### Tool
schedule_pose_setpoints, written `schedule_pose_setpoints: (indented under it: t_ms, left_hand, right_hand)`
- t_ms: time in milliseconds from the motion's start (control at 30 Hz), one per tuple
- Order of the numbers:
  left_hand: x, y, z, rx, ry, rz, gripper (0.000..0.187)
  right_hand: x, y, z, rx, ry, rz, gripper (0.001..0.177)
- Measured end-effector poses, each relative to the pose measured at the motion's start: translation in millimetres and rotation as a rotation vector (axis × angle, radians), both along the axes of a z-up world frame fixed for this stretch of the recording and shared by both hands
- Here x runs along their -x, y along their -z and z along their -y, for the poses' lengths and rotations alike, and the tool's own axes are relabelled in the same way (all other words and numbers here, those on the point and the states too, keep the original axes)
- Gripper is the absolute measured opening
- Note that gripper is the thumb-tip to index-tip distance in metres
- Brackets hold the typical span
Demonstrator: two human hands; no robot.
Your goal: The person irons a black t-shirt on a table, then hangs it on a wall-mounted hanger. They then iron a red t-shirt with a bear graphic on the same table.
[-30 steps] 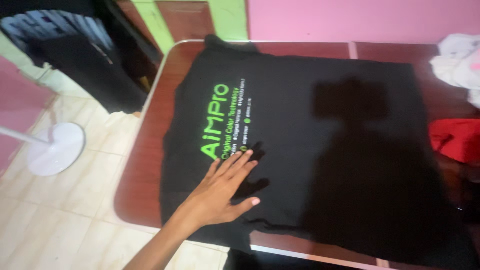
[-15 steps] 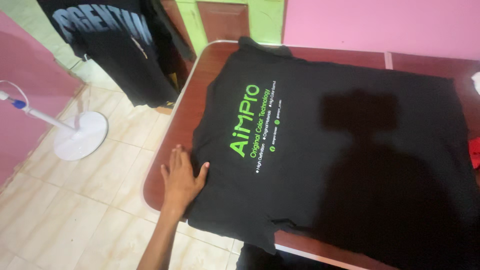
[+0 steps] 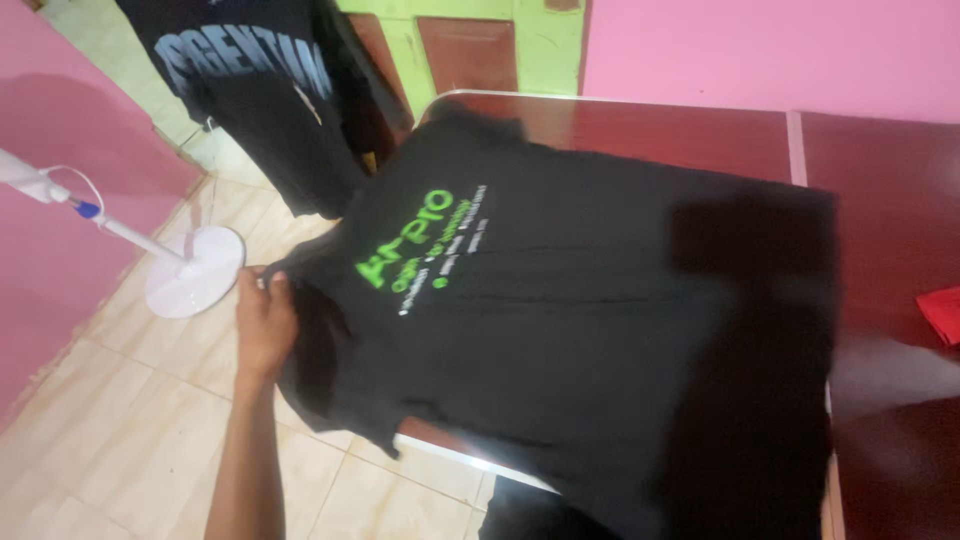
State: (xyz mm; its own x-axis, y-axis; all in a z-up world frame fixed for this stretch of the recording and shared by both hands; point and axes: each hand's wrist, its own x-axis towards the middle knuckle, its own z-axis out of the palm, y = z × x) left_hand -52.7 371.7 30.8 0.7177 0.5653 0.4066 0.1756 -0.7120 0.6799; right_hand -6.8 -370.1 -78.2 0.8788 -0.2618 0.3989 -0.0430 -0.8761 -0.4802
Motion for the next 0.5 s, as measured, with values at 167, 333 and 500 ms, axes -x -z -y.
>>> schedule_pose_setpoints:
  t_ms: [167,333,500]
  left_hand:
    - [-4,-34,26,0.366,0.155,0.081,0.024]
    - [-11,-64,128,0.030,0.383,-0.022,0.024]
    - [-31,-60,245,0.304,0.919,-0.335,0.060]
  right_hand:
    - [-3,0,1,0.023,-0.013,0.002,0.048]
    - [2,-12,-3,0.084,-0.031,0.000,0.051]
    - [-4,-66,-43,0.443,-0.167,0.056,0.055]
